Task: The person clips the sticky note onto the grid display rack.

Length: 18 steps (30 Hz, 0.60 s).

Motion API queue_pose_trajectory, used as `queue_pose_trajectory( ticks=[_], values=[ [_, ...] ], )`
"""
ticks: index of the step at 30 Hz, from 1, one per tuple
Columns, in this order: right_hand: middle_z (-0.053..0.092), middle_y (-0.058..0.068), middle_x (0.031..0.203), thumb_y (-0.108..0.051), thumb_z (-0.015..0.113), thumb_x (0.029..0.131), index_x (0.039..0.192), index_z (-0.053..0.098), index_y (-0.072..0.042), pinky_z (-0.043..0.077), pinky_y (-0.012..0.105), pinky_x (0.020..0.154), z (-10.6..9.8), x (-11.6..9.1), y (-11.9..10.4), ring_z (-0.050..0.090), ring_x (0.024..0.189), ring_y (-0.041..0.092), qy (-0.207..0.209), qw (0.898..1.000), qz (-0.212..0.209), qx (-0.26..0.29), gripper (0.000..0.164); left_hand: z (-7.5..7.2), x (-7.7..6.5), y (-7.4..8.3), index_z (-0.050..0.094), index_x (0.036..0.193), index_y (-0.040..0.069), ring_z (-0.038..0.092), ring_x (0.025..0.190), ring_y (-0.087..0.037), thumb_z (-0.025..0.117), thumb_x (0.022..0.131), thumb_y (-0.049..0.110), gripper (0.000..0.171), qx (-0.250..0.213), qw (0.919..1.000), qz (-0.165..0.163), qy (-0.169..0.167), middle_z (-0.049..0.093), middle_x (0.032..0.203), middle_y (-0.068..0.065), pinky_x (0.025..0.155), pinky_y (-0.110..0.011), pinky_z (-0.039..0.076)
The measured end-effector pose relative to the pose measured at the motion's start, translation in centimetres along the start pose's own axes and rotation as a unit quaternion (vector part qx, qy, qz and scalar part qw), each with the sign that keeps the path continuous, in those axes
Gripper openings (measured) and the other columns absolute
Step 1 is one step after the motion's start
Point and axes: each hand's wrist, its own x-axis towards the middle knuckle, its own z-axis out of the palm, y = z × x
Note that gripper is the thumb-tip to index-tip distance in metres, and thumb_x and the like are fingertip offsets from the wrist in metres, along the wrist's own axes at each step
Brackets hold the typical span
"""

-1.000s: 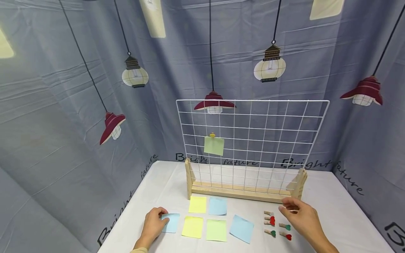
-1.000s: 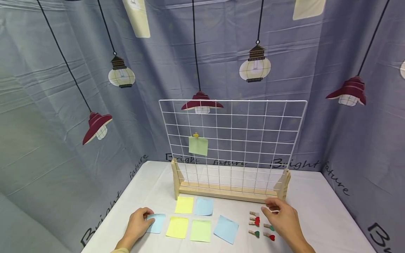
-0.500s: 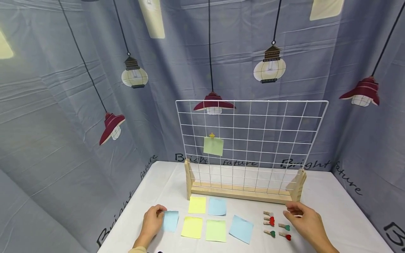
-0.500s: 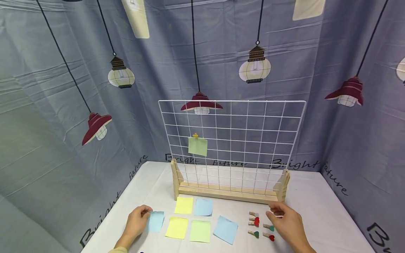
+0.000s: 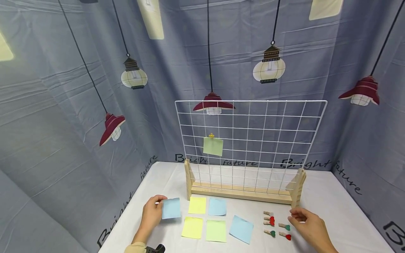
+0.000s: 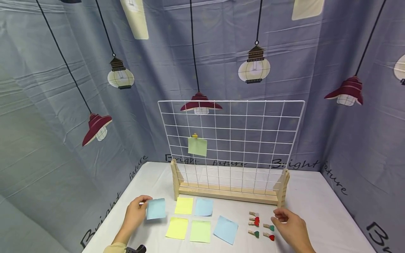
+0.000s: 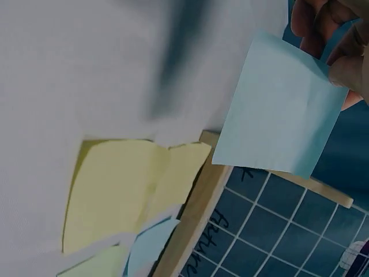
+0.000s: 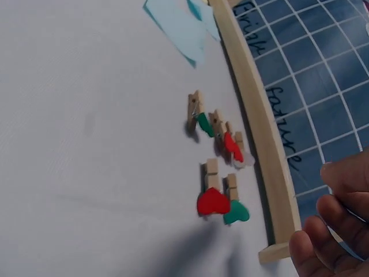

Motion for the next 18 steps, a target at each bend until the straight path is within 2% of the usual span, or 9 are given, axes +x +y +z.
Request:
queue_pose_trajectory(
  ticks=[4,12,18],
  values=[
    [0.071,0.007,0.092,-0.020,0.073,0.092,0.114,0.067,0.006,0.049,0.031,0.067,0.4,0.0,1.0,0.064,0.086,0.022,-0.019,1.000,0.006,-0.001,0.035,0.0,0.2,1.5,0.076,0.101,0.012,0.067,0.089,-0.021,0.061,0.097,0.000,0.020,-0.022,0.9997,0.013,0.004,0.071,0.106,-0.010,0.076,-0.035,0.052],
    [0.071,0.010,0.094,-0.018,0.072,0.093,0.116,0.067,0.007,0.052,0.036,0.070,0.8,0.0,1.7,0.064,0.085,0.022,-0.027,0.999,0.017,0.002,0.034,0.3,0.2,3.8,0.076,0.105,0.010,0.068,0.086,-0.018,0.061,0.096,-0.001,0.021,-0.056,0.9979,0.029,-0.011,0.072,0.108,-0.011,0.072,-0.032,0.052],
    [0.071,0.010,0.094,-0.016,0.071,0.094,0.117,0.066,0.008,0.055,0.038,0.072,0.9,0.4,2.2,0.064,0.085,0.021,-0.037,0.999,0.025,0.011,0.034,1.2,0.0,5.1,0.076,0.108,0.012,0.066,0.083,-0.016,0.061,0.098,0.000,0.021,-0.079,0.9958,0.038,-0.026,0.072,0.108,-0.010,0.069,-0.030,0.052]
  ],
)
